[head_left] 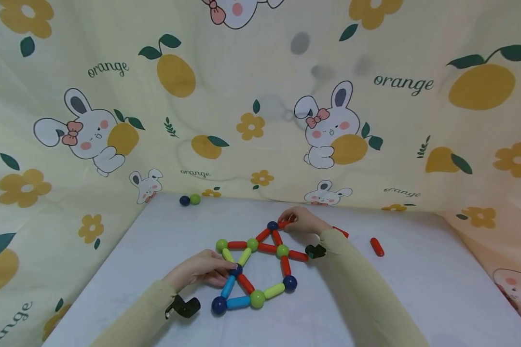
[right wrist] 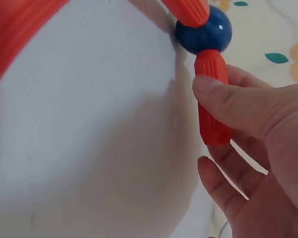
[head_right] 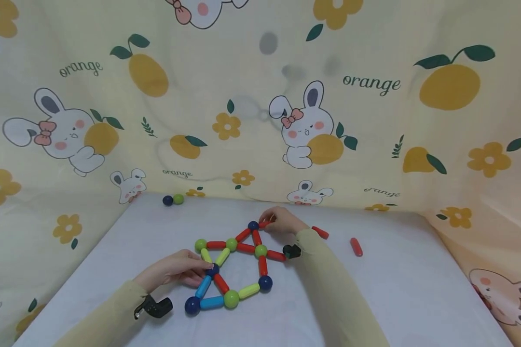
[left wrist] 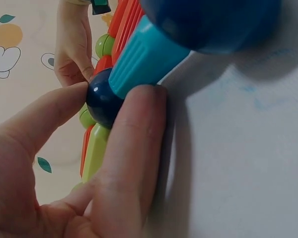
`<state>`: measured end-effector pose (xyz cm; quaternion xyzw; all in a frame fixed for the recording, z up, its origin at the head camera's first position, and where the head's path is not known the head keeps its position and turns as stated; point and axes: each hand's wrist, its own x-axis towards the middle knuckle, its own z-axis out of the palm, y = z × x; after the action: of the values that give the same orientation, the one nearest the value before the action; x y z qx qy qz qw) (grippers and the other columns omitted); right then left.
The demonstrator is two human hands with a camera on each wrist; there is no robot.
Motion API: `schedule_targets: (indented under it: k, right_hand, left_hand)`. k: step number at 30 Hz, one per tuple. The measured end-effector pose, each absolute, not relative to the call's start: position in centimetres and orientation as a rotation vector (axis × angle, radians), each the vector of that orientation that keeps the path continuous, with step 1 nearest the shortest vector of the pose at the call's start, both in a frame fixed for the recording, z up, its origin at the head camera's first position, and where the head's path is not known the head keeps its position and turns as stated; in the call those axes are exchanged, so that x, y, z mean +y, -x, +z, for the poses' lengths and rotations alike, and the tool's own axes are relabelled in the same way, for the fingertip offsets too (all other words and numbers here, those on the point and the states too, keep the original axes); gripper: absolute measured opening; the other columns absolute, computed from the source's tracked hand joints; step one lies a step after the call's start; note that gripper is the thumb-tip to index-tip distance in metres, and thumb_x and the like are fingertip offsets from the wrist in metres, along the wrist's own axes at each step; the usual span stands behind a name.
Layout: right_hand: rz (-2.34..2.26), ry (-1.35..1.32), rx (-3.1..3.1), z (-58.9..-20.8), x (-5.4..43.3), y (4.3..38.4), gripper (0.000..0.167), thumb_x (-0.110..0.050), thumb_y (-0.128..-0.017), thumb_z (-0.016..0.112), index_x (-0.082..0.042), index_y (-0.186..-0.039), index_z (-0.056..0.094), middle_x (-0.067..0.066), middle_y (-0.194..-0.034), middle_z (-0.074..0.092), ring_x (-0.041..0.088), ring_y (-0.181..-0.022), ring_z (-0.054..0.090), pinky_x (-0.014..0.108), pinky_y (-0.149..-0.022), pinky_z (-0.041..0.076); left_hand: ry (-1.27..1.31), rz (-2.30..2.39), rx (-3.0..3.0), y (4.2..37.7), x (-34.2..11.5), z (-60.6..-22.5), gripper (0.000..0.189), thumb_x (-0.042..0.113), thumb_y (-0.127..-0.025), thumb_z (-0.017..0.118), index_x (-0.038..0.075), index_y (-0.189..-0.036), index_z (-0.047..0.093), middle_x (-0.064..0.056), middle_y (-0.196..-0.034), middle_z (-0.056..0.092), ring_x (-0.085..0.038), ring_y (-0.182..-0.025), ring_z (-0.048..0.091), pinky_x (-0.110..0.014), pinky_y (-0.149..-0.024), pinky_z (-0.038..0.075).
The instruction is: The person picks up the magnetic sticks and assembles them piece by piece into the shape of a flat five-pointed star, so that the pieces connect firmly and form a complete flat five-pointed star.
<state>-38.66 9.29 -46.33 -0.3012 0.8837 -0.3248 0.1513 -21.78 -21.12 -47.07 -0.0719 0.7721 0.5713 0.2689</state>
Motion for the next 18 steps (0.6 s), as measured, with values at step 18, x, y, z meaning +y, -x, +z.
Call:
schedule_targets:
  k: [18]
  right_hand:
    - [-1.009, 0.868, 2.609, -44.5, 13.3, 37.2, 0.023, -0.006, -0.09, 0.065, -0.012, -0.112, 0.06, 0.007, -0.103, 0.058, 0.026, -0.095, 0.053, 0.039, -0.085, 0.049]
  left_hand:
    - [0.16, 1.537, 2.082, 22.2, -20.4, -46.9, 0.032, 0.029, -0.083, 0.075, 0.0, -0.097, 0.071, -0.012, -0.082, 0.07, -0.016, -0.068, 0.069, -0.025, -0.063, 0.056]
